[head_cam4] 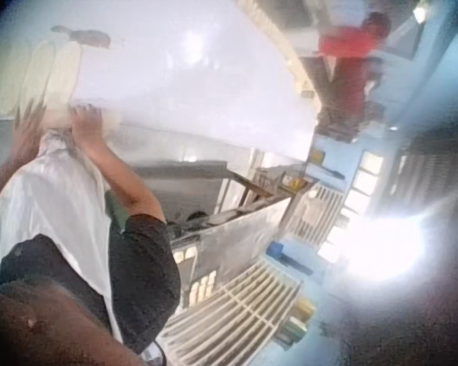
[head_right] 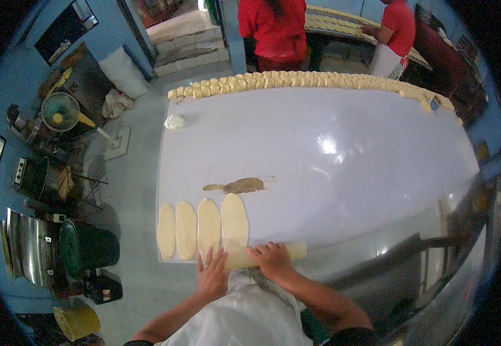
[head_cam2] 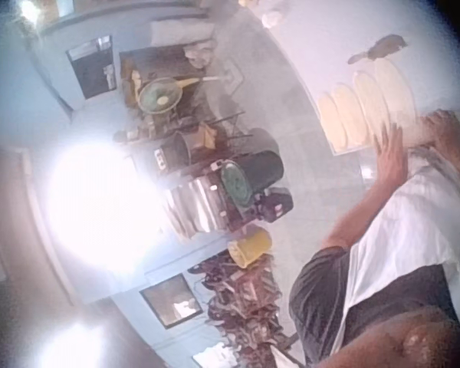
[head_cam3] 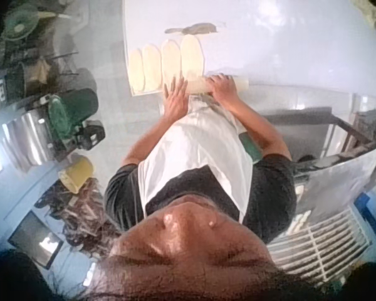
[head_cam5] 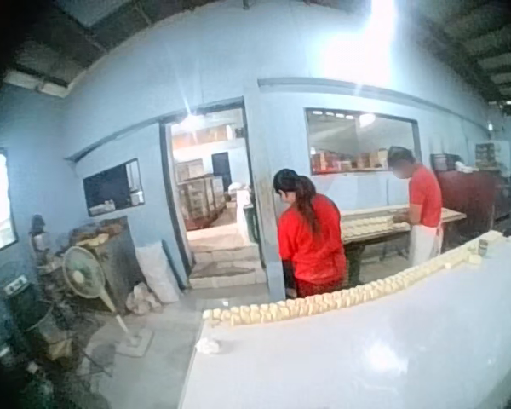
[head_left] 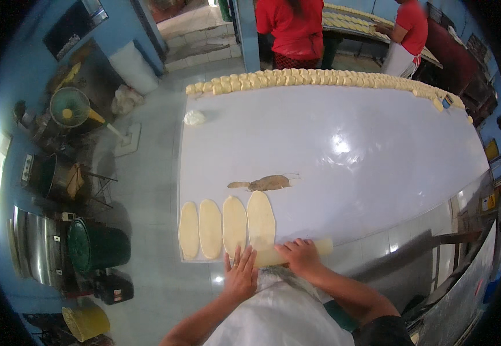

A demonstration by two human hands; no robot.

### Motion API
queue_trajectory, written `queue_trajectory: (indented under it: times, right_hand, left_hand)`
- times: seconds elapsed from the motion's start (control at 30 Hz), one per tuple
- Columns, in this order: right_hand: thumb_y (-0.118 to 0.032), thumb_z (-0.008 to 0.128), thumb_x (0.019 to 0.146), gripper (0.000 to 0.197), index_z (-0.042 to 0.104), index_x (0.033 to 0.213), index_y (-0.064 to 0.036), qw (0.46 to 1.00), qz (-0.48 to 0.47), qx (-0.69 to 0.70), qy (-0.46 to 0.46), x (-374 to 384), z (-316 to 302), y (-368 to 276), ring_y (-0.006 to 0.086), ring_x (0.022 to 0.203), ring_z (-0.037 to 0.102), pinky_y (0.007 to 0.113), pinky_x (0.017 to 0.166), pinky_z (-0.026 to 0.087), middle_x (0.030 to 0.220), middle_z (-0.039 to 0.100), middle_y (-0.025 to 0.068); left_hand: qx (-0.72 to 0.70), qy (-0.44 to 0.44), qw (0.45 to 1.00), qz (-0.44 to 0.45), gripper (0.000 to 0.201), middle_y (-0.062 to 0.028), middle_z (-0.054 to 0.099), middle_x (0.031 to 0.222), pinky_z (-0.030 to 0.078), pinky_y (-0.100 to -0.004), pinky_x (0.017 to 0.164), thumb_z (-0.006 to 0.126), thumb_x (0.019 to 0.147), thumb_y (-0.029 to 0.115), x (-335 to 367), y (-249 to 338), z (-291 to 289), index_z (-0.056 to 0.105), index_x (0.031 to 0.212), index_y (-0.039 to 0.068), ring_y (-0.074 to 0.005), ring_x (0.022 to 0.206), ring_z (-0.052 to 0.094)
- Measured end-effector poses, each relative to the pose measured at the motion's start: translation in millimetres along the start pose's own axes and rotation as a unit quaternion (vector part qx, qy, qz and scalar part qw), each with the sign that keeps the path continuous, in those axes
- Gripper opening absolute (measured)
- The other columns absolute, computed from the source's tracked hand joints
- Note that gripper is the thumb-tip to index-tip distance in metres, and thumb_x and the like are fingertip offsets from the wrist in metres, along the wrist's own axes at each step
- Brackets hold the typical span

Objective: The person cleans a stainless steel table with a cloth, then repeatedly picks up dough pieces and rolls them flat with a rolling pin. The flattened dough pieces are placed in a row on the table. Other workers are visible in the background.

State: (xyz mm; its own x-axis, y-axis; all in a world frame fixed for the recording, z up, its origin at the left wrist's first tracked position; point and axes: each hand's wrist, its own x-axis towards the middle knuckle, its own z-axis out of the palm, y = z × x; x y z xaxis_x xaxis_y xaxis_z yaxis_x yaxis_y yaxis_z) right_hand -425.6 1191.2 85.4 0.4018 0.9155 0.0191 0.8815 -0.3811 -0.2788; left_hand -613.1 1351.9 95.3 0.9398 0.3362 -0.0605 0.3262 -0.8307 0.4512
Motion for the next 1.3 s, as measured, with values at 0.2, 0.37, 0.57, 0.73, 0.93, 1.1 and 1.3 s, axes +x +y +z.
queue_trajectory:
  times: [0.2, 0.37, 0.57, 0.73, 0.93, 1.1, 1.3]
  right_hand:
    - [-0.039, 0.09, 0.07, 0.062, 0.068, 0.124, -0.0155, 0.976, 0.19, 0.101, 0.008, 32, -42, 43, 0.0316, 0.106, 0.067, 0.049, 0.088, 0.052, 0.113, 0.073, 0.0062]
    - [-0.044, 0.09, 0.07, 0.068, 0.067, 0.125, -0.0121, 0.923, 0.376, 0.027, 0.073, 33, -40, 103, 0.0368, 0.107, 0.066, 0.05, 0.091, 0.053, 0.114, 0.072, 0.0126]
    - [-0.052, 0.09, 0.063, 0.069, 0.069, 0.114, -0.0108, 0.909, 0.407, -0.032, 0.089, 18, -30, 107, 0.0387, 0.094, 0.067, 0.051, 0.083, 0.052, 0.098, 0.073, 0.0139]
    - [-0.047, 0.091, 0.065, 0.064, 0.067, 0.112, -0.0102, 0.898, 0.434, -0.028, 0.065, 21, -36, 97, 0.039, 0.088, 0.064, 0.051, 0.077, 0.051, 0.096, 0.069, 0.0134]
    - [-0.048, 0.088, 0.072, 0.064, 0.069, 0.122, -0.0129, 0.896, 0.439, -0.02, 0.068, 15, -38, 100, 0.0399, 0.093, 0.066, 0.053, 0.079, 0.054, 0.1, 0.07, 0.0141]
    - [-0.049, 0.092, 0.062, 0.065, 0.067, 0.108, -0.0093, 0.91, 0.406, 0.006, 0.08, 16, -35, 112, 0.0367, 0.086, 0.064, 0.049, 0.074, 0.05, 0.092, 0.069, 0.0121]
    - [-0.054, 0.084, 0.075, 0.061, 0.068, 0.113, -0.0088, 0.914, 0.399, 0.027, 0.067, 12, -54, 118, 0.036, 0.093, 0.067, 0.049, 0.082, 0.053, 0.101, 0.071, 0.0122]
  left_hand:
    - [-0.143, 0.156, 0.977, -0.033, 0.043, -0.0217, 0.056, 0.144, 0.029, -0.0587, 0.117, 0.053, 0.101, 0.013, 45, -37, -28, 0.053, 0.142, -0.001, -0.0444, 0.14, 0.045]
    - [-0.169, 0.242, 0.955, -0.036, 0.028, -0.021, 0.07, 0.118, 0.051, -0.0471, 0.1, 0.067, 0.096, 0.01, 221, -83, -75, 0.066, 0.123, 0.0, -0.0411, 0.115, 0.063]
    - [-0.108, 0.258, 0.957, -0.078, 0.04, -0.0247, 0.06, 0.135, 0.048, -0.0476, 0.106, 0.067, 0.096, 0.012, 489, -187, -102, 0.06, 0.135, 0.003, -0.0415, 0.125, 0.057]
    - [-0.032, 0.238, 0.963, -0.122, 0.049, -0.0291, 0.048, 0.145, 0.045, -0.0489, 0.109, 0.062, 0.093, 0.002, 619, -253, -94, 0.056, 0.141, 0.003, -0.0438, 0.131, 0.052]
    - [-0.067, 0.218, 0.963, -0.142, 0.037, -0.0262, 0.052, 0.125, 0.049, -0.0483, 0.102, 0.063, 0.084, -0.003, 637, -246, -106, 0.064, 0.121, -0.002, -0.045, 0.118, 0.056]
    - [-0.084, 0.259, 0.94, -0.205, 0.031, -0.0241, 0.052, 0.118, 0.052, -0.0492, 0.094, 0.07, 0.081, 0.005, 555, -208, -128, 0.062, 0.11, -0.002, -0.0443, 0.107, 0.059]
    - [-0.472, 0.197, 0.842, -0.171, 0.031, -0.0136, 0.066, 0.12, 0.054, -0.0386, 0.095, 0.074, 0.093, 0.012, 383, -134, -93, 0.064, 0.118, -0.002, -0.0263, 0.109, 0.066]
